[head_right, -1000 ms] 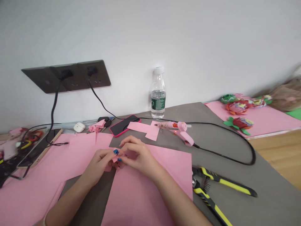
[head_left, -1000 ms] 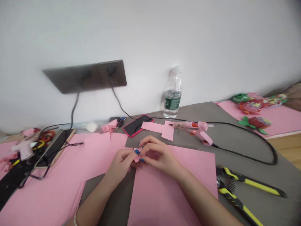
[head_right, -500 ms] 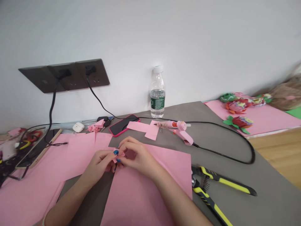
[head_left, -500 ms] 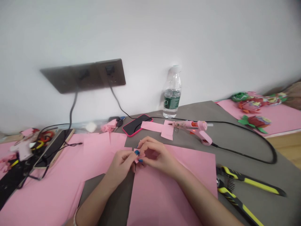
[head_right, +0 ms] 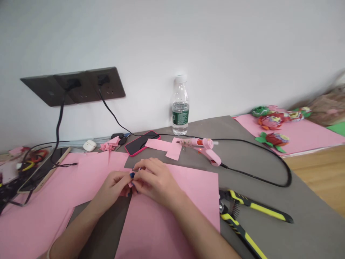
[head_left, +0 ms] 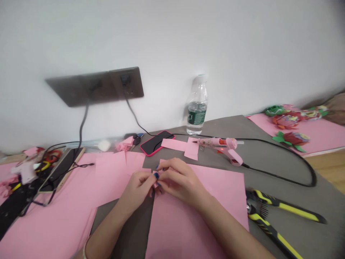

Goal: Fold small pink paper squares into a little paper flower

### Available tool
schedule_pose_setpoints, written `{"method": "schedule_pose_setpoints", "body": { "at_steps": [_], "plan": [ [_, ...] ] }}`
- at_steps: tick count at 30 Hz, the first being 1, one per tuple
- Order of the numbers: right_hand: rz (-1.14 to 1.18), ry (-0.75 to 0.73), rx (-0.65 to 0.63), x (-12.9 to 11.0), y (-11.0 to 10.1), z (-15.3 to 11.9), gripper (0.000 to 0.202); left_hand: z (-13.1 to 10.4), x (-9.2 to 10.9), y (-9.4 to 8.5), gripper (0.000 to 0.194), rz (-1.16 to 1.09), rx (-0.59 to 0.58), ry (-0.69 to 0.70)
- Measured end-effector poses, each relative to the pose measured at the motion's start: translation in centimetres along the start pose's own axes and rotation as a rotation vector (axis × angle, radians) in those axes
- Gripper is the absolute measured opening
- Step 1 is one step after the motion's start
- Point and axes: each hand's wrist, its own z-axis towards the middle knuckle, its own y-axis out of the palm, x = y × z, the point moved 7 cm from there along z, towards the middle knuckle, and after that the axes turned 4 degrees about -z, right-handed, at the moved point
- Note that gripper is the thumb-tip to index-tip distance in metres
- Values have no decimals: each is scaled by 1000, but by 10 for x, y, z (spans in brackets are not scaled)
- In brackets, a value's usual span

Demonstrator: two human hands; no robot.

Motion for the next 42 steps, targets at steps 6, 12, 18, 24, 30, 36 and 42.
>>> {"method": "schedule_pose_setpoints", "body": {
  "at_steps": [6,12,18,24,30,36,42],
  "plan": [
    [-87,-72,19,-6,-5,1,10,-1,-3,2,44,-89,-66,-63],
    [99,52,-29,4,0,0,10,0,-4,3,44,-205,-84,-116],
    [209,167,-19,14,2,-1,15,1,-3,0,42,-294,-54,-24],
    [213,248,0,21,1,-2,14,2,-4,-1,33,-265,-27,1],
    [386,310,-44,24,3,-3,12,1,2,0,33,-257,-8,26],
    [537,386,-91,27,8,-6,2,-1,3,-1,35,-132,-5,40],
    [592,442,-120,29,13,-9,6,-3,5,0,34,-85,-5,40]
  ]
}}
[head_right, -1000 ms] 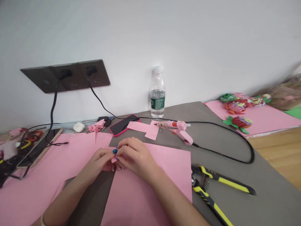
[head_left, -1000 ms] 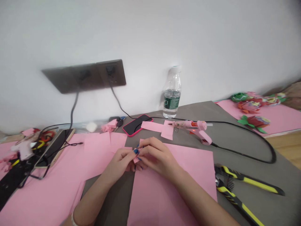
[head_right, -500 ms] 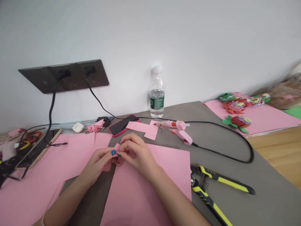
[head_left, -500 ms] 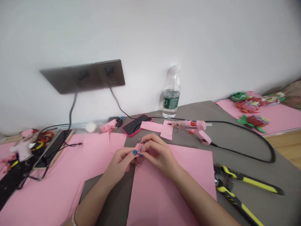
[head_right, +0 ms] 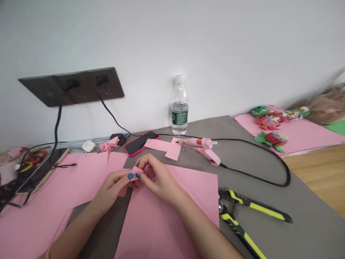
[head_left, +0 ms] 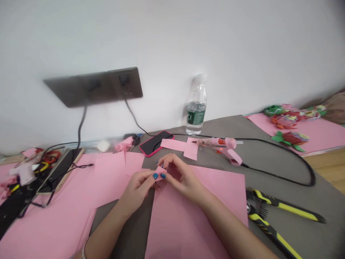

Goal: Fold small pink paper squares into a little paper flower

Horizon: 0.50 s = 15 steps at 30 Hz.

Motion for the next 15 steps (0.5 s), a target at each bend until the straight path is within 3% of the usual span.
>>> {"method": "schedule_pose_setpoints", "body": {
  "at_steps": [9,15],
  "plan": [
    [-209,-5,13,-1,3,-3,3,2,-7,4,32,-178,-2,-44],
    [-80,51,5,2,2,-1,7,1,-7,4,35,-145,-16,-14]
  ]
}}
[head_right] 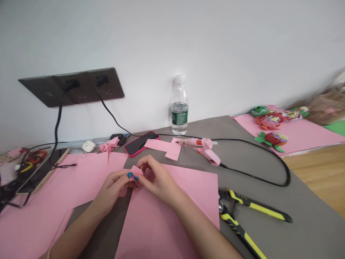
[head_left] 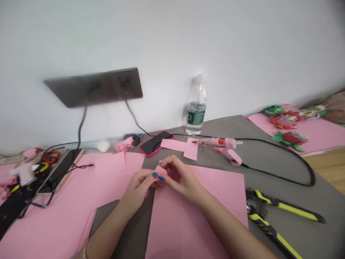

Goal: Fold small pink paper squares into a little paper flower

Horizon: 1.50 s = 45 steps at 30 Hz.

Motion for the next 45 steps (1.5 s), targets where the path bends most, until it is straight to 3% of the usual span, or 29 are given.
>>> {"method": "schedule_pose_setpoints", "body": {
  "at_steps": [10,23,34,40,45],
  "plan": [
    [46,52,-70,-1,3,1,8,-4,12,-2,41,375,12,149],
    [-5,24,-89,-1,5,-1,10,-3,14,0,39,413,5,145],
    [161,76,-89,3,6,2,22,-1,11,3,44,406,-32,111],
    [175,143,-65,8,4,2,23,-1,12,7,33,345,-88,118],
    [225,138,-99,8,7,2,25,0,10,5,42,401,-45,136]
  ]
}}
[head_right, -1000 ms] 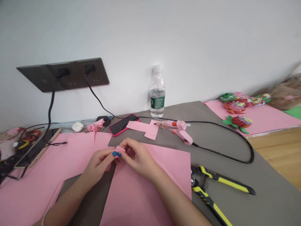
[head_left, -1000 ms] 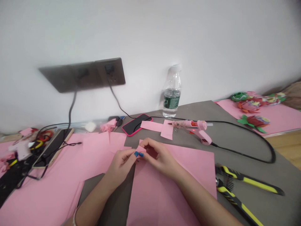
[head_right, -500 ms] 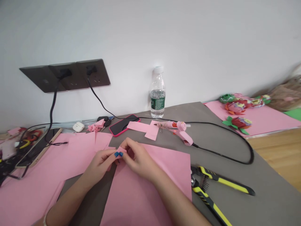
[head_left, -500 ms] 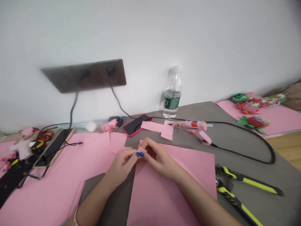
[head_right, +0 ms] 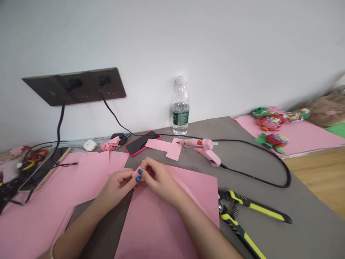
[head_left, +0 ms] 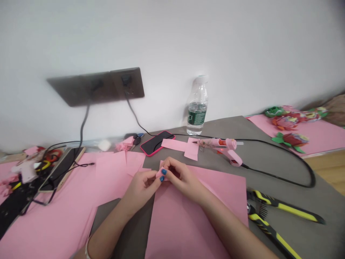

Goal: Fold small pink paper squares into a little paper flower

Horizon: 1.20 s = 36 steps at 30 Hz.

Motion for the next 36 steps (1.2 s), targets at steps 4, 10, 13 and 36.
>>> {"method": "schedule_pose_setpoints", "body": {
  "at_steps": [4,10,13,36],
  "plan": [
    [8,-10,-28,-3,1,0,26,-2,1,0,43,-14,18,-1],
    [-7,6,-53,-4,0,-1,26,-3,4,-5,36,-81,71,-22],
    [-26,-9,-50,-3,0,-2,22,-1,5,-7,36,-100,103,-29],
    [-8,-48,-66,-6,-2,-1,23,-3,4,-7,37,-11,101,53]
  ]
}}
